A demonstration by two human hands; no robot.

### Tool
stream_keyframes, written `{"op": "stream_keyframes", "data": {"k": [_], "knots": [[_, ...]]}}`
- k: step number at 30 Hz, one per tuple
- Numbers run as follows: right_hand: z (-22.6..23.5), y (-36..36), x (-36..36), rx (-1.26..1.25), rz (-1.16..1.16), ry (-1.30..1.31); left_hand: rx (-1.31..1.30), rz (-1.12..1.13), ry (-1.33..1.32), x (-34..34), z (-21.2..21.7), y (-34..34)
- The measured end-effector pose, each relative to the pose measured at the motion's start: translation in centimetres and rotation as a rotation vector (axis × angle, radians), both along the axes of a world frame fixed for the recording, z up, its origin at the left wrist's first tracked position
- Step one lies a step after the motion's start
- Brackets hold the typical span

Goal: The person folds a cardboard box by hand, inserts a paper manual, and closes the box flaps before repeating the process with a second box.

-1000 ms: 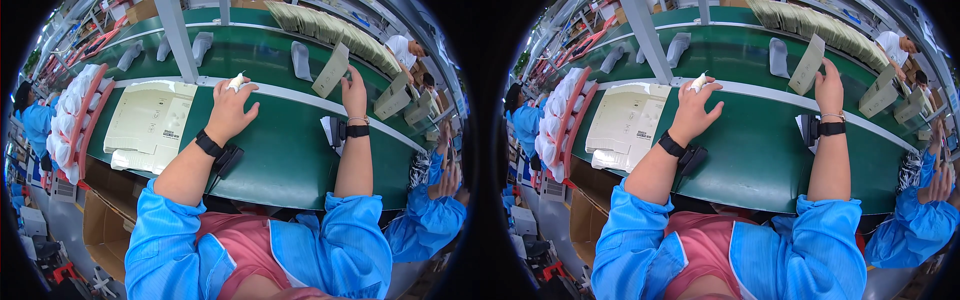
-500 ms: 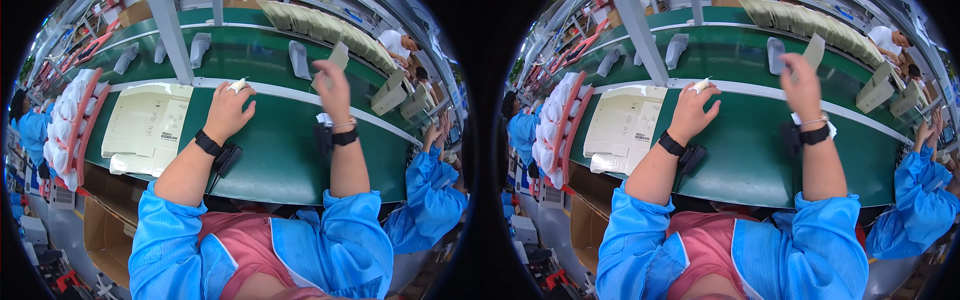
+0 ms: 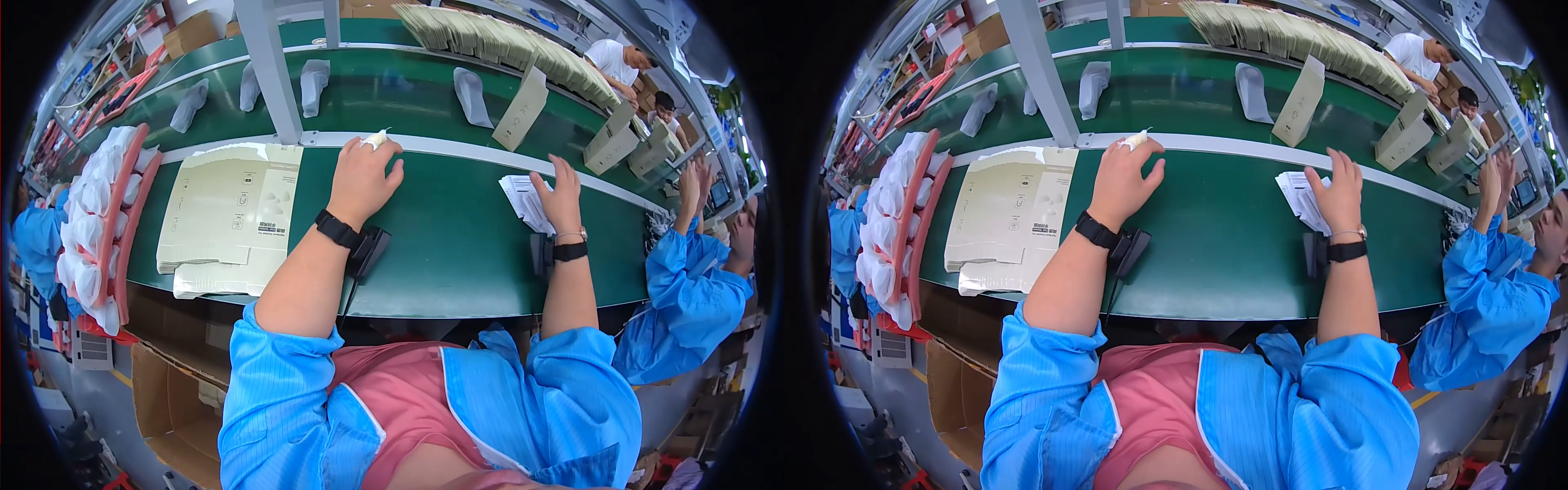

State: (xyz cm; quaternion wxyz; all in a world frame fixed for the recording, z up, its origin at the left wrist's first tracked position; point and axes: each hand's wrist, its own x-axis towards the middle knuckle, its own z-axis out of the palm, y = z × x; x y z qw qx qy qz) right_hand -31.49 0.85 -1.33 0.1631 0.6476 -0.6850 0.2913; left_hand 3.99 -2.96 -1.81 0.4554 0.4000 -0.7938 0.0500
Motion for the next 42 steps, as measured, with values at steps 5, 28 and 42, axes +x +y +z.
{"op": "stream_keyframes", "data": {"k": [5, 28, 42], "knots": [[-3.6, 0.5, -1.9, 0.277, 0.029, -0.288, 0.021, -0.014, -0.019, -0.1, -0.1, 0.0], [-0.6, 2.1, -1.5, 0.54, -0.04, -0.121, 0.19, 0.003, -0.027, 0.1, 0.0, 0.3], [0.7, 2.1, -3.0, 0.343, 0.057, -0.244, 0.24, 0.047, -0.044, 0.1, -0.2, 0.3]]}}
